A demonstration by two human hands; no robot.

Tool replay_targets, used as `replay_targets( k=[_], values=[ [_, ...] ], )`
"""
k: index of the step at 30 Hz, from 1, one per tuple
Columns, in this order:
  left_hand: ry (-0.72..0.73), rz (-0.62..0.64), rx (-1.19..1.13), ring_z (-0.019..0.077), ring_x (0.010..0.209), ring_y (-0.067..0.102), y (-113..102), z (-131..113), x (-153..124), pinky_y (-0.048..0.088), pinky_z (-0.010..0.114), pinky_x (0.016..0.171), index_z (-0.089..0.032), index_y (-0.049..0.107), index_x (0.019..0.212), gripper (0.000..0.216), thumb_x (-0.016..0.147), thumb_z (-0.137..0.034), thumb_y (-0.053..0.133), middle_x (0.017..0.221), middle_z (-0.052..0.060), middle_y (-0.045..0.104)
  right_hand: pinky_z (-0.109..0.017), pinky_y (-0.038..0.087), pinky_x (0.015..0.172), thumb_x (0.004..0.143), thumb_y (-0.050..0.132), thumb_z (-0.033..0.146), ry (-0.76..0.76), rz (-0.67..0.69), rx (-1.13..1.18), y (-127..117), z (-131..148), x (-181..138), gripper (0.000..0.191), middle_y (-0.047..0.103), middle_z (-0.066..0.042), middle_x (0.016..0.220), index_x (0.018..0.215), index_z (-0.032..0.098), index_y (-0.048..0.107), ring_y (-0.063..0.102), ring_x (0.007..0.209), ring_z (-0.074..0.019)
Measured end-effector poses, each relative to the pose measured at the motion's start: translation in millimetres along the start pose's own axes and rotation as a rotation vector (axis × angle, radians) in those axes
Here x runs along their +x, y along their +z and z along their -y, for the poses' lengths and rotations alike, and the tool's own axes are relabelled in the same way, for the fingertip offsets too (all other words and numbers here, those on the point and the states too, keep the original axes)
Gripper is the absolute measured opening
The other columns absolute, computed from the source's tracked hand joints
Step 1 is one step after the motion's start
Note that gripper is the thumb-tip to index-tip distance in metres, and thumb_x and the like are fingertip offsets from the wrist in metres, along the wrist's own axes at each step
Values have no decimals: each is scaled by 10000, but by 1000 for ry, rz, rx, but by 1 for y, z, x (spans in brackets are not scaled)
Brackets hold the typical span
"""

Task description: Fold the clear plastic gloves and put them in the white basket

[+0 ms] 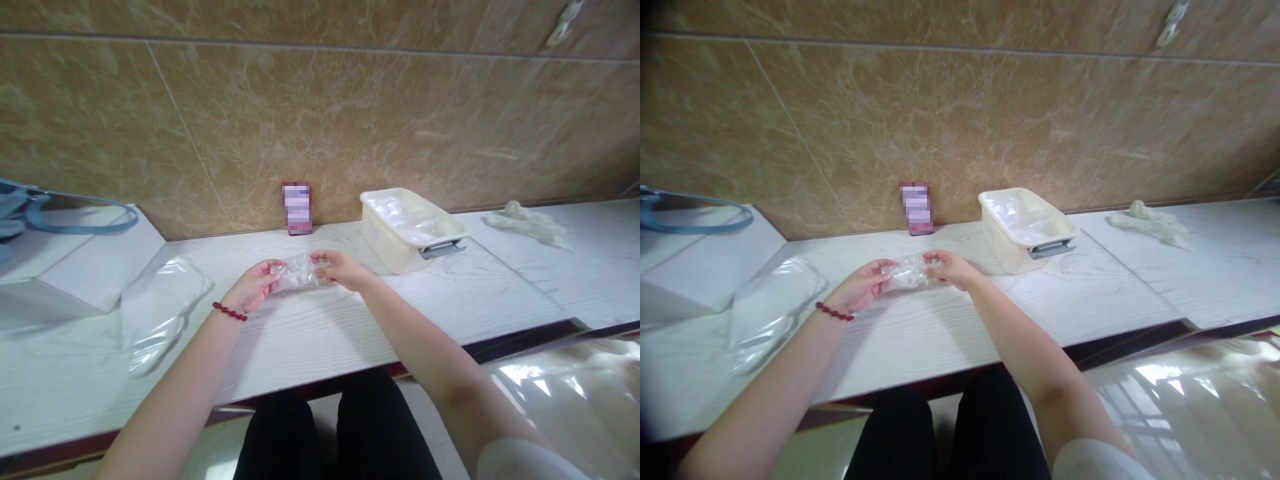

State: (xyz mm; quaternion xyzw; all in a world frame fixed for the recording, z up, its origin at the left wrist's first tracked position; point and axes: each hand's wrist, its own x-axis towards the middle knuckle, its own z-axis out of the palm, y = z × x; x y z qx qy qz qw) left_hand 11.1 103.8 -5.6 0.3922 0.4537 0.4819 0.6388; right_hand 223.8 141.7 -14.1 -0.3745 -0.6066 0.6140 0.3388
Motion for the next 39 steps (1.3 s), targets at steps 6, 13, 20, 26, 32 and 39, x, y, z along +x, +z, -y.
replay_targets(
  k=[6, 13, 20, 26, 32, 39],
  values=[
    [69, -99, 248, 70, 537, 501, 14, -3, -7, 404, 169, 522, -144, 583, 769, 176, 605, -134, 645, 594, -26, 544, -156, 345, 427, 643, 624, 256, -46, -93, -297, -9, 12, -10, 383, 517, 44, 627, 1017, 229, 542, 407, 459, -37],
    [251, 13, 501, 89, 577, 506, 55, -40, -3, 399, 173, 556, -172, 620, 789, 203, 594, -199, 669, 654, -2, 586, -217, 407, 598, 639, 637, 285, -142, -170, -583, -41, 77, -54, 341, 600, 2, 880, 975, 268, 584, 508, 653, -94],
    [309, 137, 431, 132, 652, 549, 157, -99, 41, 426, 207, 585, -153, 620, 795, 249, 563, -69, 655, 653, 16, 590, -235, 418, 675, 615, 657, 242, -220, -305, -749, -133, 151, -75, 382, 608, -2, 900, 991, 245, 595, 533, 739, -118],
    [373, 227, 524, 164, 783, 562, 223, -116, 98, 428, 261, 712, -135, 589, 890, 354, 555, -28, 626, 721, 29, 580, -243, 449, 702, 608, 652, 170, -194, -381, -746, -210, 174, -59, 437, 589, -32, 977, 1037, 197, 572, 542, 804, -133],
    [439, 197, 720, 186, 799, 547, 240, -106, 151, 399, 258, 743, -143, 597, 871, 429, 463, -28, 663, 698, 10, 563, -265, 449, 754, 589, 662, 179, -148, -330, -744, -258, 157, -34, 487, 551, -56, 1106, 1065, 202, 559, 539, 882, -154],
    [419, 136, 816, 226, 855, 507, 241, -88, 180, 356, 268, 806, -161, 592, 635, 326, 371, 14, 670, 636, -2, 521, -305, 444, 751, 512, 716, 194, -69, -324, -915, -280, 130, -2, 492, 609, -57, 1010, 992, 213, 611, 559, 824, -180]
  ],
)
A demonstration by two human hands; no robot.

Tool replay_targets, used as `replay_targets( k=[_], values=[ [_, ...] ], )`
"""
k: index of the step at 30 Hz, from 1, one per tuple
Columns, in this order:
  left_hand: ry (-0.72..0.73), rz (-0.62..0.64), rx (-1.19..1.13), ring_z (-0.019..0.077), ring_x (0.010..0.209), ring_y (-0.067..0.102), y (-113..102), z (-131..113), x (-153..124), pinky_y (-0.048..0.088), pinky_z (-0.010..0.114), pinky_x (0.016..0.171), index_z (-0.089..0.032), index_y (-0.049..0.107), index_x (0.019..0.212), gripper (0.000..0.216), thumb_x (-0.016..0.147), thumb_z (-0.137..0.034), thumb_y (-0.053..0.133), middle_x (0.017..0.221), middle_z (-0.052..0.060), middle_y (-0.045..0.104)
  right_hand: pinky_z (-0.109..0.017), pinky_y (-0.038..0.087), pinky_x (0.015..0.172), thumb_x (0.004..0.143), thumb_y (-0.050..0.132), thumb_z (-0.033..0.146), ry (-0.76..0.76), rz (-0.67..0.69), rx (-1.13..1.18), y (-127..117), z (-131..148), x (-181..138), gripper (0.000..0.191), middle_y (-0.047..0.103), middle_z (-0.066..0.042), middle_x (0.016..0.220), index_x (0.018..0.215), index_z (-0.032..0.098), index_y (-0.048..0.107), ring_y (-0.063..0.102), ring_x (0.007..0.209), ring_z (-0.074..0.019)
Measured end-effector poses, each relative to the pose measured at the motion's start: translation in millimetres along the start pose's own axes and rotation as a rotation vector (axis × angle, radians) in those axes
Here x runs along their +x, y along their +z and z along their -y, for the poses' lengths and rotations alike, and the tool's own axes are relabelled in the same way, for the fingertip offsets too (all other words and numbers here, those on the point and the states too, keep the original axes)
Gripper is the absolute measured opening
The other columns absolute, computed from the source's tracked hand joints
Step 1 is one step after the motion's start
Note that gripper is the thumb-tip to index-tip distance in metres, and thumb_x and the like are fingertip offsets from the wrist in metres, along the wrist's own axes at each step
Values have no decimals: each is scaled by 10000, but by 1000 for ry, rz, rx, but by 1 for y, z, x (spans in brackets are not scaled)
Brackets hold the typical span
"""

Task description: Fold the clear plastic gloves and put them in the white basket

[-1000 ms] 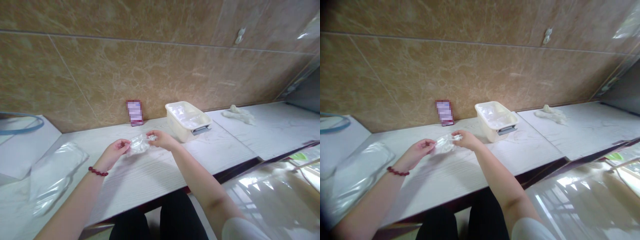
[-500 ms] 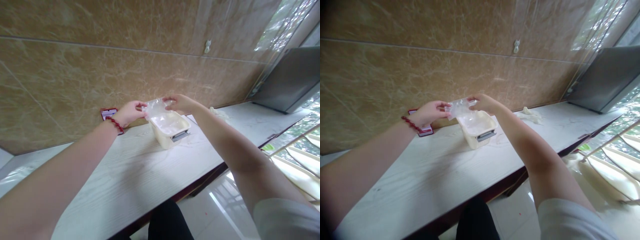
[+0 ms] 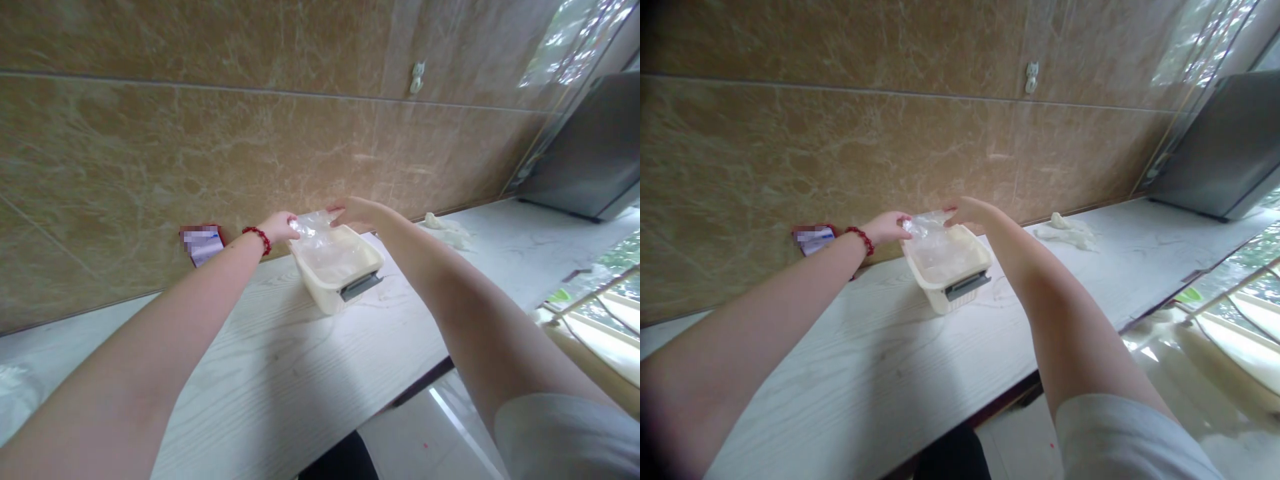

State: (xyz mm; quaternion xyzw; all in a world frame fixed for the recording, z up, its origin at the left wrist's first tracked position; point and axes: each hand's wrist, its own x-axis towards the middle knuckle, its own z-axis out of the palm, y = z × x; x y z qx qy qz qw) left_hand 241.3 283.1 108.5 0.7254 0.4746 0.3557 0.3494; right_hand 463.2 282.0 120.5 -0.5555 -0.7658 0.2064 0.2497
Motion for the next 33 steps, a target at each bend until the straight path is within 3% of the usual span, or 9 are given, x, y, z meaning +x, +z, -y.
replay_targets(
  k=[6, 11, 24, 33],
  values=[
    [-27, -6, 14, 229, 848, 499, 5, 15, 6, 361, 256, 775, -176, 561, 548, 265, 385, 12, 652, 581, -4, 485, -292, 456, 673, 495, 727, 209, -27, 93, -48, 13, -4, 13, 480, 633, -55, 933, 965, 216, 626, 572, 729, -170],
    [-2, 13, 144, 237, 817, 507, 7, 21, 7, 369, 265, 750, -175, 578, 572, 249, 385, -66, 702, 605, 11, 504, -318, 439, 713, 483, 736, 233, 2, 115, -216, 16, -8, 21, 539, 624, -70, 958, 1008, 214, 611, 574, 762, -190],
    [6, -70, 434, 305, 1013, 446, 8, 33, 13, 279, 374, 924, -180, 648, 717, 367, 386, -308, 745, 867, 82, 543, -292, 396, 752, 488, 738, 247, -31, 159, -538, 12, -25, 34, 633, 579, -74, 991, 1093, 193, 561, 540, 874, -214],
    [52, 93, 872, 244, 976, 507, 8, 37, 17, 363, 311, 848, -259, 631, 958, 416, 574, -399, 550, 1030, 41, 574, -246, 406, 686, 644, 617, 358, 14, 207, -708, 5, -9, 10, 499, 577, -42, 1024, 1120, 232, 536, 551, 843, -179]
  ],
)
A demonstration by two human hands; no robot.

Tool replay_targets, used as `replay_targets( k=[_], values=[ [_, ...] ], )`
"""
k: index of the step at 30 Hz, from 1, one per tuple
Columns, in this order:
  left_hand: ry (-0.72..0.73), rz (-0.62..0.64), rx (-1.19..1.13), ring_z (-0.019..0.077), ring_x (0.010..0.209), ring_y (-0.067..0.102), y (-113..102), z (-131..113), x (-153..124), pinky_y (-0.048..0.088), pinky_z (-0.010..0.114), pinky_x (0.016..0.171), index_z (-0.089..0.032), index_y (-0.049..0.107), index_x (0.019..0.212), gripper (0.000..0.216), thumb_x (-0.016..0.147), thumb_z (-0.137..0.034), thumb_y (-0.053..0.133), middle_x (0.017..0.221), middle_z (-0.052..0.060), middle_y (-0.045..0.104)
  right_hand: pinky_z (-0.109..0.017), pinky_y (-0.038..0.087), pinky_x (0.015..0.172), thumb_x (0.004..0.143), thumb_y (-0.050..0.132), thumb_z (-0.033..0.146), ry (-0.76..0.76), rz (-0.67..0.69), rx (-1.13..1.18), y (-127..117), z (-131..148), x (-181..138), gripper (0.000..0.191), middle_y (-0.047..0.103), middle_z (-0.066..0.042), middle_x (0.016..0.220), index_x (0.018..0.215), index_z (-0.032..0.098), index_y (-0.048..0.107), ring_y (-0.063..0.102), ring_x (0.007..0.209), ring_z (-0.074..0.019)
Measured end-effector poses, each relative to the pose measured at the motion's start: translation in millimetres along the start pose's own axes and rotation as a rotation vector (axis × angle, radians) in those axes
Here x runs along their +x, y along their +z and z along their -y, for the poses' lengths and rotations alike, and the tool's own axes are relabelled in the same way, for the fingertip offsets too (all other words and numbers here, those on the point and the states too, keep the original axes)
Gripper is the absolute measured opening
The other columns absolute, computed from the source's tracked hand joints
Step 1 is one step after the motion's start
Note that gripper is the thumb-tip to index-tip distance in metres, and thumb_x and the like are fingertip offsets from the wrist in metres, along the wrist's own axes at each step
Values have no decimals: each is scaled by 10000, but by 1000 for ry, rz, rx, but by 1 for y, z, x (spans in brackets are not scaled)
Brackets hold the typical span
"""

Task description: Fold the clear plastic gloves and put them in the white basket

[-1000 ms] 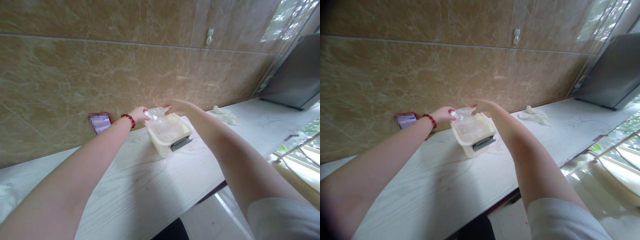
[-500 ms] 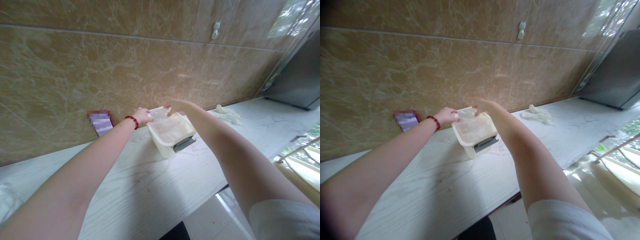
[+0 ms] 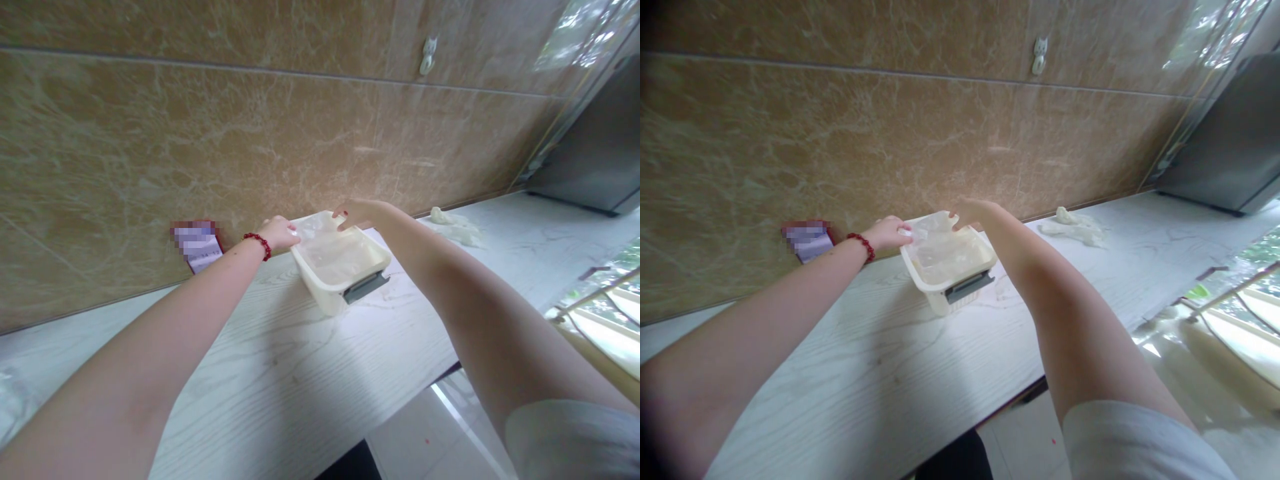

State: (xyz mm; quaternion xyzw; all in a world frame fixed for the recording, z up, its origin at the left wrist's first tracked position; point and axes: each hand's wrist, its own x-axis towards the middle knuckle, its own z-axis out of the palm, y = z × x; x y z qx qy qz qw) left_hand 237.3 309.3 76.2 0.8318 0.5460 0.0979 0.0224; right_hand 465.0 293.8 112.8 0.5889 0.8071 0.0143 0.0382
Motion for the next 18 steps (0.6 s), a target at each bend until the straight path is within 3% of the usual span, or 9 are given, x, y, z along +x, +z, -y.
replay_targets(
  k=[4, 9, 13, 18],
  values=[
    [45, 51, 47, 229, 975, 523, -4, -7, 0, 370, 299, 841, -271, 604, 1020, 438, 608, -382, 506, 1063, 28, 589, -257, 399, 700, 703, 544, 355, 57, -6, -23, -5, 1, -3, 326, 608, -27, 954, 1004, 245, 607, 549, 826, -173],
    [100, 102, 57, 237, 1002, 512, -11, -20, -6, 344, 341, 879, -271, 576, 1067, 447, 645, -373, 468, 1076, 31, 590, -398, 290, 889, 772, 412, 454, 23, -249, -57, -4, 8, 4, 372, 524, -37, 1107, 1080, 295, 546, 395, 1078, -249],
    [132, 121, 53, 241, 986, 521, -16, -23, -8, 333, 368, 884, -333, 592, 1026, 392, 656, -350, 463, 1038, 3, 604, -507, 246, 896, 668, 479, 592, 31, -177, -19, 4, 15, 5, 499, 367, 0, 1263, 1127, 399, 481, 268, 1157, -333],
    [114, 103, -9, 238, 969, 533, -18, -20, -11, 356, 354, 873, -321, 616, 987, 367, 656, -368, 462, 998, 2, 620, -549, 225, 890, 636, 513, 598, 61, -108, -27, 16, 11, 6, 497, 326, -14, 1294, 1088, 391, 522, 221, 1177, -364]
  ],
)
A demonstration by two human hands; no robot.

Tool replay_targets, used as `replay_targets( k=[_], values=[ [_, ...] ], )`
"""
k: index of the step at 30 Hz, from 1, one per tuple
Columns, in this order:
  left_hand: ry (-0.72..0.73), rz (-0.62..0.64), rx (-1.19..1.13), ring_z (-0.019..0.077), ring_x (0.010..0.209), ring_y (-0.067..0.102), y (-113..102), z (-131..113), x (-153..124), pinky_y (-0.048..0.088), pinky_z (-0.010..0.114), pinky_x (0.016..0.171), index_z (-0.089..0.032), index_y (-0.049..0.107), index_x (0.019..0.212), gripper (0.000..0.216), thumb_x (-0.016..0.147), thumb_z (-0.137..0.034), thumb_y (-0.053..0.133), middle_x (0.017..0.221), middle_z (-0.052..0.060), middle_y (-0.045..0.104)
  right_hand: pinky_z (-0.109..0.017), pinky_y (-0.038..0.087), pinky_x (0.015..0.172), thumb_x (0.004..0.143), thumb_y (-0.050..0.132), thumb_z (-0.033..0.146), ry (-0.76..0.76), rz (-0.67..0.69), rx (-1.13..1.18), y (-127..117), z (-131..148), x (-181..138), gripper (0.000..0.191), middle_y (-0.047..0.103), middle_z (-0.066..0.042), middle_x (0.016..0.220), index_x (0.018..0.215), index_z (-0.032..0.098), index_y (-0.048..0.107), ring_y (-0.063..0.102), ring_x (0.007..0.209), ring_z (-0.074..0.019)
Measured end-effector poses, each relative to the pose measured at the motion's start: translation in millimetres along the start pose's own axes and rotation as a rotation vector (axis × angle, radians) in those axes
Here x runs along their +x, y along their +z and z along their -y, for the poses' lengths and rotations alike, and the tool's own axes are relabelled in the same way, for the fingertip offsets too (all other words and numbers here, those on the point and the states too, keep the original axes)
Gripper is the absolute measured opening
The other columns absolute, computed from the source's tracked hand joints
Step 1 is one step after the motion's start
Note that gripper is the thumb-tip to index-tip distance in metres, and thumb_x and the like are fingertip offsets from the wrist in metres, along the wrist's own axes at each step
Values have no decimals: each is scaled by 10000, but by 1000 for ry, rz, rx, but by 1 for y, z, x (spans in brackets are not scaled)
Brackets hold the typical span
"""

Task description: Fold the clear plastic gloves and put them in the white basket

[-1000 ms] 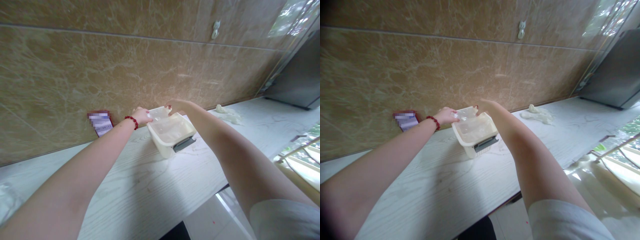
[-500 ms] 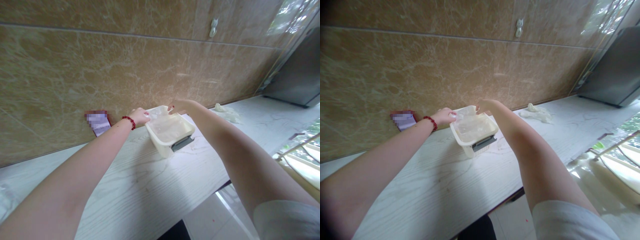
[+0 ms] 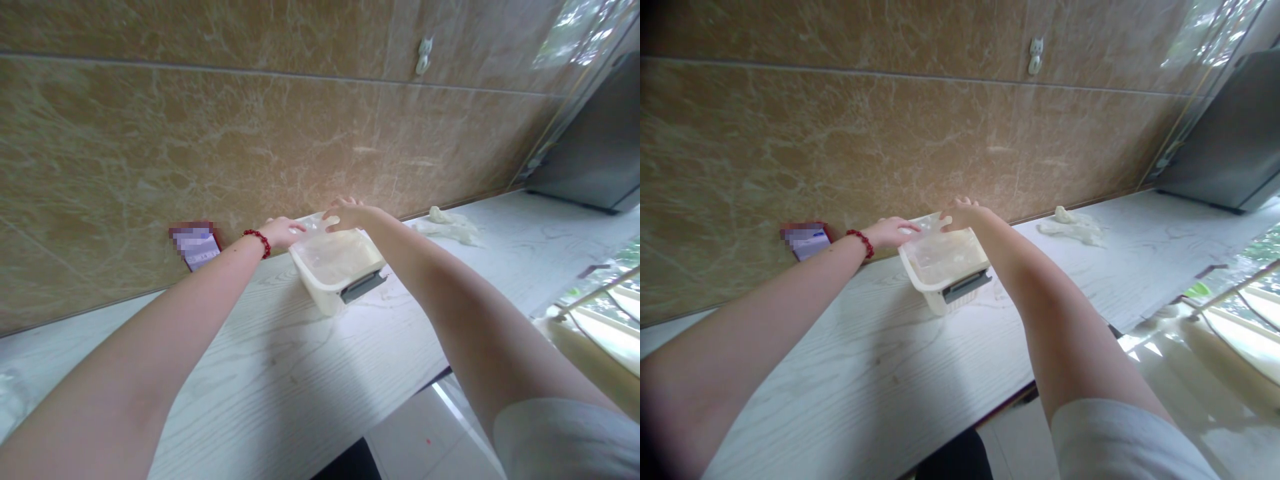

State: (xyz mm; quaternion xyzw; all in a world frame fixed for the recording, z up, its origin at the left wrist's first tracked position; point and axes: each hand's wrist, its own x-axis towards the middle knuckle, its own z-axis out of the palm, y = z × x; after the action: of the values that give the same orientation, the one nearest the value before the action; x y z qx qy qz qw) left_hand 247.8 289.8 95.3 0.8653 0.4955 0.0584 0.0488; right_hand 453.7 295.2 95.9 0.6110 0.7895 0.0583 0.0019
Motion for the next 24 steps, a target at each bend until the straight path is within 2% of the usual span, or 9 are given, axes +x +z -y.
replay_targets(
  k=[6, 10, 14, 17, 20, 24],
  values=[
    [-71, -143, -52, 198, 898, 562, 0, 10, -1, 412, 287, 802, -213, 605, 1006, 386, 675, -311, 432, 993, 41, 624, -563, 231, 868, 646, 499, 597, -6, 42, 3, 5, -4, -1, 461, 342, -26, 1288, 1058, 395, 546, 237, 1167, -366],
    [78, -200, 133, 213, 1028, 494, 2, 2, 8, 335, 318, 904, -195, 584, 1040, 425, 712, -394, 400, 1085, 56, 585, -564, 232, 868, 663, 479, 589, 2, 51, 9, 3, 0, -2, 447, 358, -18, 1280, 1060, 394, 544, 256, 1162, -360],
    [215, -36, 224, 185, 1078, 458, 7, -16, 23, 310, 298, 928, -211, 497, 1152, 466, 752, -398, 346, 1172, 43, 531, -532, 258, 867, 661, 489, 583, -2, 55, 4, -1, 3, -4, 454, 376, -20, 1267, 1059, 372, 548, 283, 1148, -345],
    [253, 68, 233, 177, 1104, 431, 11, -23, 28, 261, 359, 965, -281, 499, 1133, 413, 749, -322, 351, 1202, -6, 504, -486, 282, 867, 682, 479, 565, -16, 3, 12, -3, 2, -5, 422, 414, -27, 1229, 1032, 347, 565, 300, 1136, -318],
    [261, 128, 212, 180, 1111, 417, 13, -23, 27, 222, 411, 979, -301, 513, 1106, 415, 717, -259, 375, 1219, -28, 485, -462, 289, 873, 682, 489, 546, -23, -60, 4, -5, 1, -4, 472, 390, -32, 1246, 1112, 352, 501, 286, 1147, -302],
    [301, 169, 92, 144, 995, 502, 10, -19, 20, 352, 263, 887, -284, 517, 1113, 438, 700, -236, 379, 1130, -33, 550, -480, 275, 884, 623, 542, 566, -13, -11, -32, -4, 2, 0, 584, 344, -13, 1288, 1170, 393, 433, 246, 1172, -325]
  ],
)
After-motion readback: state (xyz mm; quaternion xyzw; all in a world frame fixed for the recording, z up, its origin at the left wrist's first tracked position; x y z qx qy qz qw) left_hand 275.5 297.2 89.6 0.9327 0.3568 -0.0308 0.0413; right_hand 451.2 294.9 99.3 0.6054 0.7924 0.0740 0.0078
